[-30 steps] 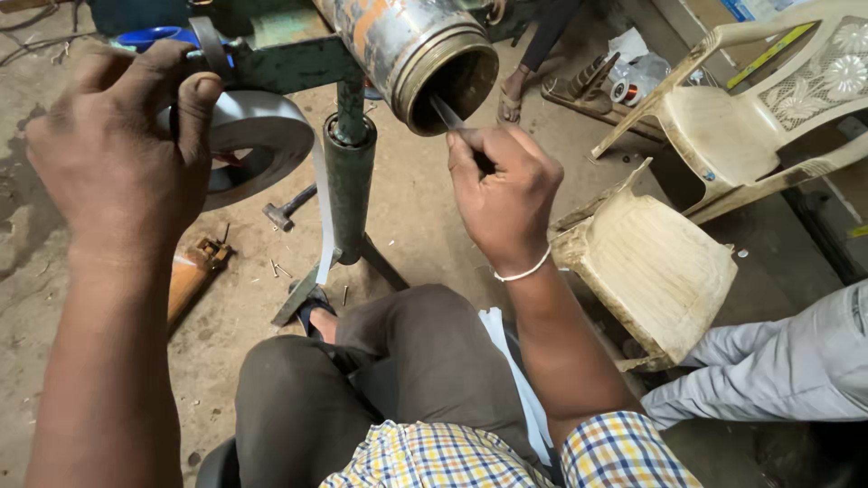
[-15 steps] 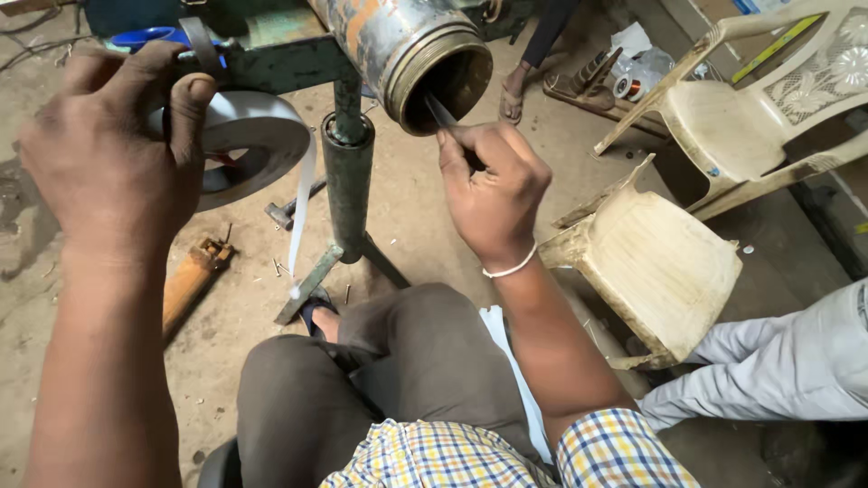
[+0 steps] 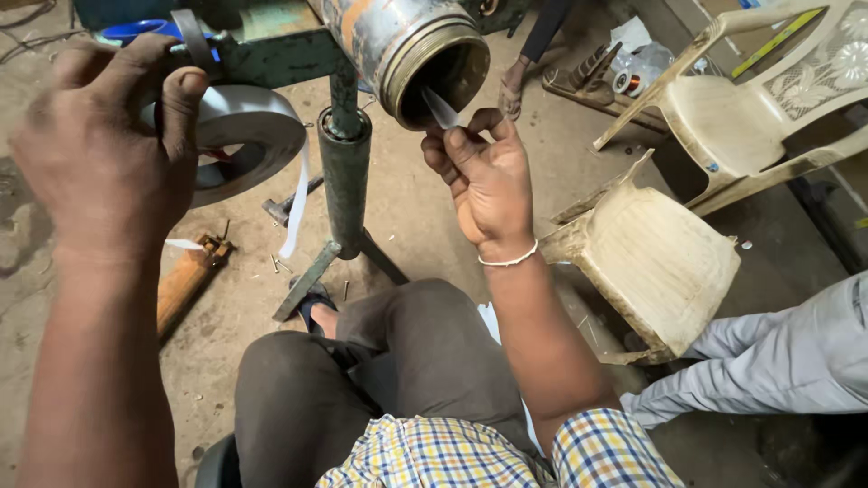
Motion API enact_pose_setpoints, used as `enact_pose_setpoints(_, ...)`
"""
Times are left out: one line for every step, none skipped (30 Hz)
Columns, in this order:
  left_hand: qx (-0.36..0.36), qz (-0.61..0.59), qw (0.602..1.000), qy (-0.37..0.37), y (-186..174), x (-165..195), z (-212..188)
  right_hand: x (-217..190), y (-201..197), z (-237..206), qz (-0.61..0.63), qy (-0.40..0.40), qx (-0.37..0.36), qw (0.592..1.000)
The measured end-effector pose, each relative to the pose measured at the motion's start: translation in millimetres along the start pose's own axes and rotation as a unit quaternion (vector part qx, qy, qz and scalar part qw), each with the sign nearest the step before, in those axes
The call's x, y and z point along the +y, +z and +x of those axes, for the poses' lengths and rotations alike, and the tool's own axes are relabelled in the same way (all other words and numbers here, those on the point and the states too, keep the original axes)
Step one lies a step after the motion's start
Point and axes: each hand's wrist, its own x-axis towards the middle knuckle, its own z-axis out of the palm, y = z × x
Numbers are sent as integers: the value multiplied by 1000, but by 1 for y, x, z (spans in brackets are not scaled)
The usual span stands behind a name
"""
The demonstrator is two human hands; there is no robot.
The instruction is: The person sits on a chair and cuts a long white plastic strip into shorter pieces with scissors, folding and aligning the strip between cuts. The person then gathers the cut pieces and feeds them into the opening of a bench-mounted machine.
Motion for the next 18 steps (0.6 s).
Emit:
enact_pose_setpoints(3,5,1000,2,0,0,0,1,-3,1,22,9,-1,1000)
enact_pose_setpoints(6,6,1000,4,1,0,0,0,-5,1,29,21,1,999)
enact_pose_setpoints(9,7,1000,6,1,0,0,-1,-6,2,36,34,3,999)
enact_pose_setpoints(9,5,1000,8,1,0,0,-2,-7,2,42,48,6,998)
enact_pose_setpoints(9,3,1000,8,1,-1,0,-4,-7,1,38,49,9,998)
enact_pose_setpoints(8,2,1000,9,1,-1,1,-5,-6,0,34,51,12,998)
enact_pose_setpoints(6,1,1000,7,1,-2,1,-5,-6,-1,29,52,15,998)
enact_pose_setpoints(3,2,1000,5,1,-2,1,-5,-4,-1,31,48,11,998)
enact_pose_setpoints(-1,3,1000,4,1,-2,2,-5,-3,-2,33,43,6,998)
enact_pose_setpoints(-4,6,1000,4,0,-2,1,-5,-2,-2,36,39,2,999)
enact_pose_setpoints(-7,7,1000,1,-1,-2,1,-4,-1,-3,29,33,6,999)
enact_pose_setpoints(-10,8,1000,-2,-1,-2,1,-4,-1,-3,22,28,9,999)
enact_pose_setpoints(-13,7,1000,-8,-1,-2,0,-4,0,-4,15,24,12,1000)
enact_pose_setpoints(-13,6,1000,-7,-1,-3,-1,-4,0,-4,12,19,16,1000)
enact_pose_setpoints(-12,5,1000,-6,-1,-3,-1,-3,0,-4,8,15,20,1000)
enact_pose_setpoints(-6,4,1000,3,0,-4,-1,-3,0,-3,4,10,23,1000)
enact_pose_setpoints(-4,4,1000,7,1,-4,-2,-3,0,-3,4,9,28,1000)
enact_pose_setpoints(-2,4,1000,11,2,-5,-2,-2,0,-2,3,8,33,999)
